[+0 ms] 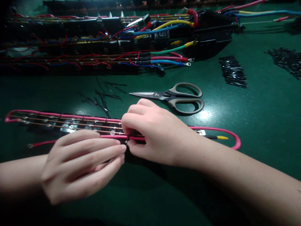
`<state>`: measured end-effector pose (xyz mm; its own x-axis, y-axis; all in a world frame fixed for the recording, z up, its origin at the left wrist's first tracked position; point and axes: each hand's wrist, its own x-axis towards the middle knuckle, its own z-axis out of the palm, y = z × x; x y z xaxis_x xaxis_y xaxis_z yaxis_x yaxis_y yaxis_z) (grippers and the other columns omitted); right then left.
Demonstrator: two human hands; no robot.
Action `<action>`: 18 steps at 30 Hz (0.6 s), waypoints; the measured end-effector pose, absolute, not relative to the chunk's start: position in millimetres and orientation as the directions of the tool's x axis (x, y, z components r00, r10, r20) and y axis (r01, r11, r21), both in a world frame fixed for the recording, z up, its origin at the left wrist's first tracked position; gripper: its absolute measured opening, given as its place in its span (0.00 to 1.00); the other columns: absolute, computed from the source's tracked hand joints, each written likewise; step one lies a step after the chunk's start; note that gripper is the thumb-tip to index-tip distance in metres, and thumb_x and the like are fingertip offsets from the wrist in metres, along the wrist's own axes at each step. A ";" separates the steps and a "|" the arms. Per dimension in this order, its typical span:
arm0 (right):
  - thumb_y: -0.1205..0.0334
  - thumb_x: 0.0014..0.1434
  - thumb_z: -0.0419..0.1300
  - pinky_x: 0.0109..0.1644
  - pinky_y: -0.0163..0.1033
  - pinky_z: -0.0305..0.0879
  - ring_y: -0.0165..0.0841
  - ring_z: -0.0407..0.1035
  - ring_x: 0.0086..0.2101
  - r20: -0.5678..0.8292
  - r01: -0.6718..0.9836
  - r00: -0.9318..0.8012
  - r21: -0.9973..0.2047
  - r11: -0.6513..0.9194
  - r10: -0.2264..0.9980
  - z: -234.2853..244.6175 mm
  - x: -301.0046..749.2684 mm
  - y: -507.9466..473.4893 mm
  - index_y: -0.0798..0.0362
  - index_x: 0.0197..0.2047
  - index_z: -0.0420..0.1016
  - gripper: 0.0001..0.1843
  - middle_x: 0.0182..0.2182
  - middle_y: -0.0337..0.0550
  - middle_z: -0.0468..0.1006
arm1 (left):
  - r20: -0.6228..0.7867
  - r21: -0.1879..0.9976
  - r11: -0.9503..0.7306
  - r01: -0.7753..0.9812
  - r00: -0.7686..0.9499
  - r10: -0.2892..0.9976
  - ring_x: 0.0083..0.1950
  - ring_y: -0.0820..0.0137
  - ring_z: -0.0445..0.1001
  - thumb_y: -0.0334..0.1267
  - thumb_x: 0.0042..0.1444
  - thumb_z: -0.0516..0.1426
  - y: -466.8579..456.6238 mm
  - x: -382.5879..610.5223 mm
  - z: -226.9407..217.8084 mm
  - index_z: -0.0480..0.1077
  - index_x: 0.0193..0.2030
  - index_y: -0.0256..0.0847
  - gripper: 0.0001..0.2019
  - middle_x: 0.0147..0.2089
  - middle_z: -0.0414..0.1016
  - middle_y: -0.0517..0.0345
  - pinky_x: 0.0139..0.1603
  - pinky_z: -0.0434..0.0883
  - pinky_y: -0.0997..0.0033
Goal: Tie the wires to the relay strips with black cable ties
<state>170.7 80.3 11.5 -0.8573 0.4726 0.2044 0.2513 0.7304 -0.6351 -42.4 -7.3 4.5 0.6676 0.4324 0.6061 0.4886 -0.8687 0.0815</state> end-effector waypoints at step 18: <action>0.73 0.57 0.62 0.40 0.38 0.61 0.35 0.64 0.37 0.197 0.257 -0.861 -0.627 0.736 0.468 9.7 171.5 77.7 0.55 0.32 0.72 0.05 0.33 0.44 0.73 | 0.508 -0.065 -0.921 0.385 0.807 0.301 0.45 0.64 0.82 0.31 0.61 0.57 -4.6 -46.1 4.5 0.79 0.44 0.33 0.10 0.44 0.85 0.51 0.45 0.79 0.64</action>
